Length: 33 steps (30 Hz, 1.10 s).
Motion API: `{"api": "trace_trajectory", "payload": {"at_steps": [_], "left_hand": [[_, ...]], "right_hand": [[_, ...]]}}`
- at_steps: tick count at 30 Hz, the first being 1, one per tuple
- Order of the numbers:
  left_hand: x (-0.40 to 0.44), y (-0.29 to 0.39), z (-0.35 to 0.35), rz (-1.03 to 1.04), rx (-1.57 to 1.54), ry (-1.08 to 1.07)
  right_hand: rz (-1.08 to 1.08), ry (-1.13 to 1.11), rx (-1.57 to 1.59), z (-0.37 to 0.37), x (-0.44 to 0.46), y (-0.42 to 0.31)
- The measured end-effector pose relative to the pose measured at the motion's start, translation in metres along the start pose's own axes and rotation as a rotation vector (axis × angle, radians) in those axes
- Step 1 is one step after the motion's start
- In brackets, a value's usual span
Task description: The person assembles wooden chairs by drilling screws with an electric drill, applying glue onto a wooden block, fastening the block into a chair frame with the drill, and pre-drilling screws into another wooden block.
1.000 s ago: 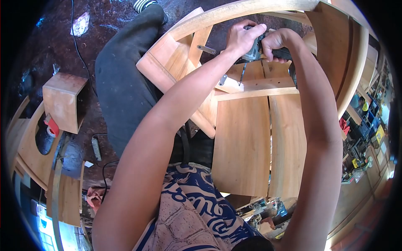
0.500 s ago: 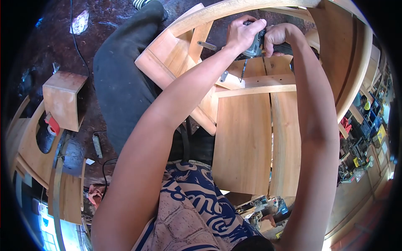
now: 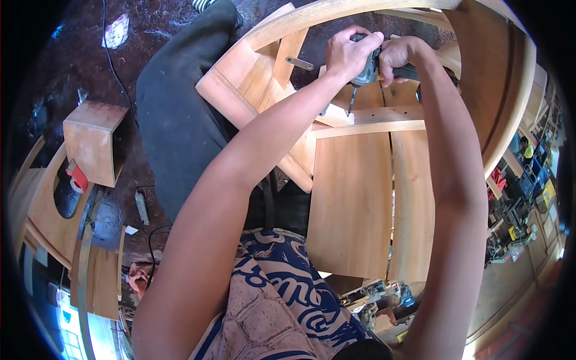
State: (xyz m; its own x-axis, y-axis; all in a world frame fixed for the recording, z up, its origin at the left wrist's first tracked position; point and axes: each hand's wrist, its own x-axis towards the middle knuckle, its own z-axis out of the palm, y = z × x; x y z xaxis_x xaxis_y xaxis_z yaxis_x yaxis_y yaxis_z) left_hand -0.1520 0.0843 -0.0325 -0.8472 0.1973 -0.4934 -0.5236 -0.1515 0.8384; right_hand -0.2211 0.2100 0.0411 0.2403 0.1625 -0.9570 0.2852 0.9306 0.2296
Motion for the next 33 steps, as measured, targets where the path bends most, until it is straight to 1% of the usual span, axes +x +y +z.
{"api": "trace_trajectory", "payload": {"at_steps": [3, 5, 6, 8, 9, 12, 14, 18, 20, 23, 30, 33], "left_hand": [[0.0, 0.0, 0.001, 0.0, -0.038, 0.009], [-0.002, 0.003, 0.0, 0.019, 0.019, -0.012], [-0.004, 0.005, 0.0, 0.021, 0.019, -0.01], [-0.009, 0.008, -0.002, -0.046, 0.057, 0.003], [-0.01, 0.008, -0.002, -0.046, 0.059, 0.003], [-0.011, 0.005, -0.001, -0.052, 0.045, 0.008], [-0.01, 0.002, -0.002, -0.015, 0.013, 0.037], [-0.011, -0.002, 0.0, -0.032, 0.021, 0.015], [-0.01, -0.003, 0.0, -0.003, 0.005, 0.008], [-0.013, 0.001, -0.001, 0.007, 0.048, 0.029], [-0.015, 0.006, 0.0, -0.025, 0.049, 0.017], [-0.013, 0.002, 0.001, 0.01, 0.022, 0.056]], "right_hand": [[0.029, 0.033, 0.018, 0.0, -0.004, -0.001], [-0.021, -0.043, -0.033, -0.003, 0.006, 0.002], [-0.022, -0.041, -0.035, -0.003, 0.01, 0.004], [-0.029, -0.094, -0.06, -0.003, 0.02, 0.007], [-0.031, -0.094, -0.06, -0.002, 0.016, 0.004], [0.006, -0.04, -0.044, 0.004, 0.007, 0.0], [-0.031, -0.01, -0.051, 0.006, 0.003, -0.003], [0.014, 0.011, -0.068, 0.007, 0.002, -0.004], [0.009, 0.042, -0.048, 0.008, 0.001, -0.003], [0.009, -0.002, -0.13, 0.006, 0.002, -0.006], [0.022, 0.009, -0.107, 0.007, 0.003, -0.003], [0.024, 0.005, -0.158, 0.006, 0.008, -0.002]]}}
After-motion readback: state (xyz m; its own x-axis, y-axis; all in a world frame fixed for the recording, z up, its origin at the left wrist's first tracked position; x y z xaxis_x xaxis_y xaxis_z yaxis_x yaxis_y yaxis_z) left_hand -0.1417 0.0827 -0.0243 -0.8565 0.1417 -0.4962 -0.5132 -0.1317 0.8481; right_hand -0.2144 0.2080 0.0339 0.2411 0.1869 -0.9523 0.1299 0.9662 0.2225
